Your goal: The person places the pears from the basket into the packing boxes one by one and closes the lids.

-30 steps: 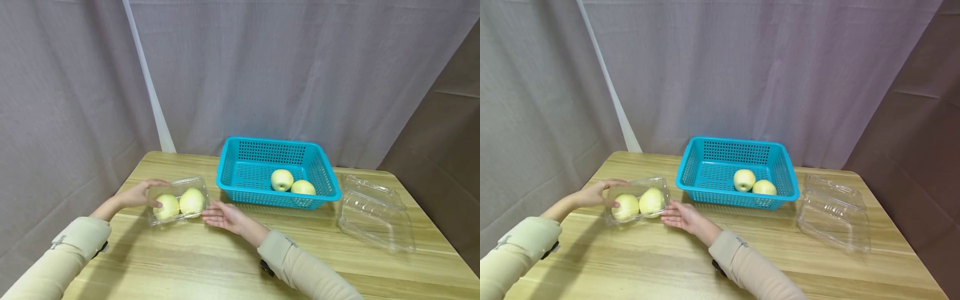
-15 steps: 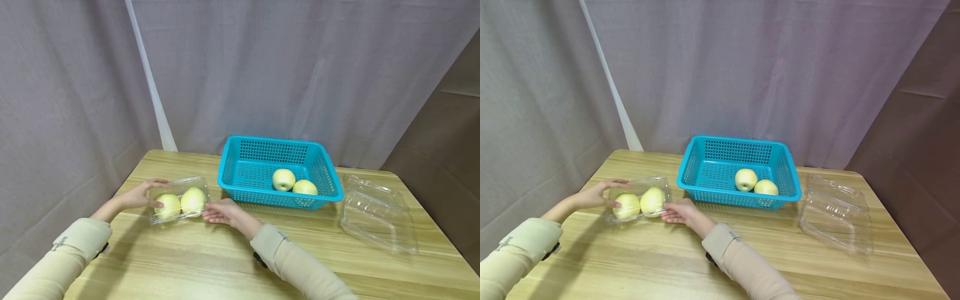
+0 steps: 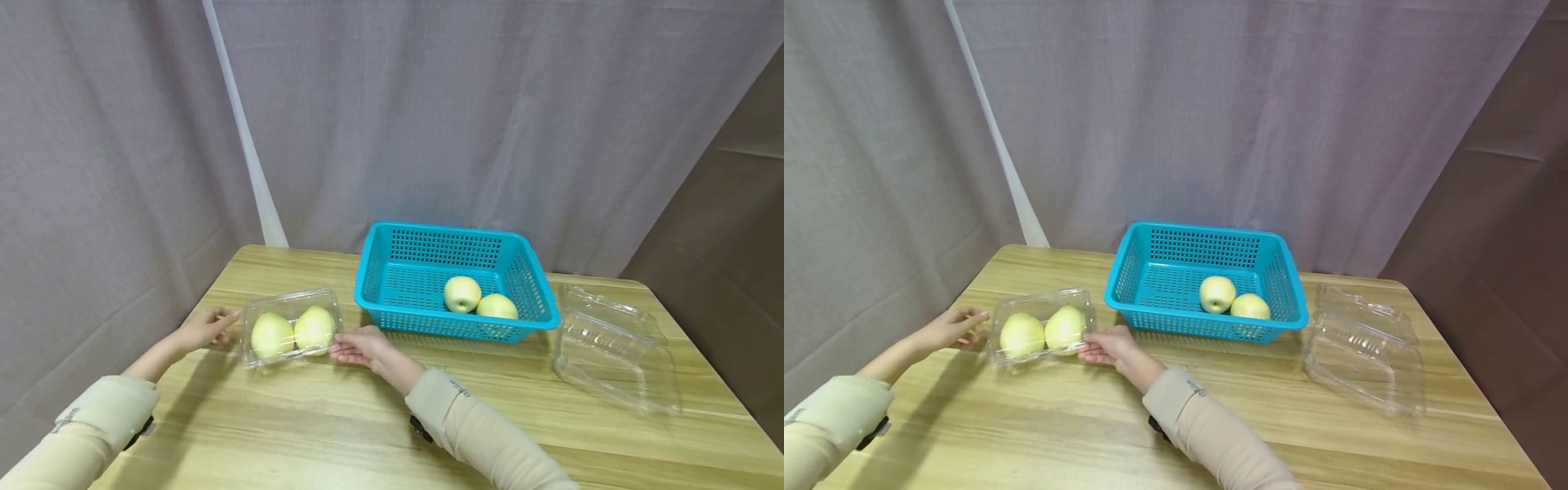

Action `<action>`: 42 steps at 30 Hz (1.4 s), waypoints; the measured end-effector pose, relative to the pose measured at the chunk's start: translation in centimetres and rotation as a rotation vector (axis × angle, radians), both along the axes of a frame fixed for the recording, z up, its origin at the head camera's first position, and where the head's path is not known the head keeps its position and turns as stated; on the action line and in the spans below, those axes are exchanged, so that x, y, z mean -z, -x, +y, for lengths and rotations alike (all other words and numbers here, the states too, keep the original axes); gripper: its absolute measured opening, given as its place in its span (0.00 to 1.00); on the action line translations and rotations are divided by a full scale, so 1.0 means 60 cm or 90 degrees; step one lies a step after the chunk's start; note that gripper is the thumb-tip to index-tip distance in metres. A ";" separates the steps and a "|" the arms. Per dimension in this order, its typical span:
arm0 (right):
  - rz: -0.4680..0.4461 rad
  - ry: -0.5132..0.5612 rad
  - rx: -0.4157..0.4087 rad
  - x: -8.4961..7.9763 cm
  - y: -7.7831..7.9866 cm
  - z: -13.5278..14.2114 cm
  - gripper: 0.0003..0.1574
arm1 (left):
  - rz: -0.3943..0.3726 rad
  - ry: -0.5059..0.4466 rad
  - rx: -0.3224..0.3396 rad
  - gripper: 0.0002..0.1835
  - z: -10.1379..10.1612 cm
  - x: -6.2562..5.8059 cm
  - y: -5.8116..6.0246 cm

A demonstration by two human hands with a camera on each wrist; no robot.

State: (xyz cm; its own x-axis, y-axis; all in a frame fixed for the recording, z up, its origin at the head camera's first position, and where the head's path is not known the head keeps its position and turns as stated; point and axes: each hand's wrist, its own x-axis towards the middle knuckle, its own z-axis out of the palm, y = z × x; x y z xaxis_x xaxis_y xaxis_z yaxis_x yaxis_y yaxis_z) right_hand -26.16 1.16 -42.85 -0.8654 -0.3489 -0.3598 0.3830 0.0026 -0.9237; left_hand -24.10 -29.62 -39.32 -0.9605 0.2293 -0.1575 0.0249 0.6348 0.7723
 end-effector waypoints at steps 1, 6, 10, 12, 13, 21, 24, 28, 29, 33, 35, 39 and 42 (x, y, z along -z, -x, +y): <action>0.001 0.001 0.001 0.001 0.000 0.000 0.16 | -0.046 -0.014 -0.002 0.32 -0.005 0.003 -0.003; -0.006 0.009 0.009 0.002 0.000 0.001 0.16 | -0.184 -0.060 0.031 0.31 -0.017 0.019 -0.015; -0.006 0.013 0.013 0.003 0.000 0.000 0.16 | -0.258 -0.126 0.127 0.28 -0.023 0.024 -0.022; -0.006 0.012 0.010 0.002 -0.001 -0.001 0.16 | -0.291 -0.177 0.184 0.24 -0.026 0.026 -0.023; -0.005 0.011 0.009 0.002 -0.001 -0.001 0.16 | -0.300 -0.203 0.208 0.22 -0.028 0.027 -0.023; -0.006 -0.019 -0.016 -0.003 -0.005 0.000 0.16 | -0.344 -0.261 0.194 0.11 -0.023 0.042 -0.023; -0.007 -0.037 -0.034 -0.006 -0.006 0.000 0.17 | -0.339 -0.255 0.171 0.12 -0.022 0.043 -0.023; 0.009 -0.052 -0.041 -0.008 -0.006 -0.004 0.16 | -0.310 -0.261 0.146 0.12 -0.019 0.044 -0.021; 0.013 -0.053 -0.038 -0.006 -0.005 -0.005 0.15 | -0.302 -0.261 0.146 0.12 -0.018 0.045 -0.020; 0.028 -0.055 -0.029 -0.002 -0.004 -0.009 0.14 | -0.284 -0.252 0.159 0.12 -0.017 0.044 -0.016; 0.029 -0.051 -0.029 0.000 -0.003 -0.009 0.14 | -0.296 -0.243 0.162 0.11 -0.018 0.042 -0.014; 0.028 -0.046 -0.050 0.001 -0.003 -0.005 0.15 | -0.324 -0.218 0.173 0.11 -0.021 0.035 -0.013; 0.025 -0.047 -0.075 0.000 -0.002 0.000 0.18 | -0.325 -0.191 0.184 0.12 -0.021 0.029 -0.011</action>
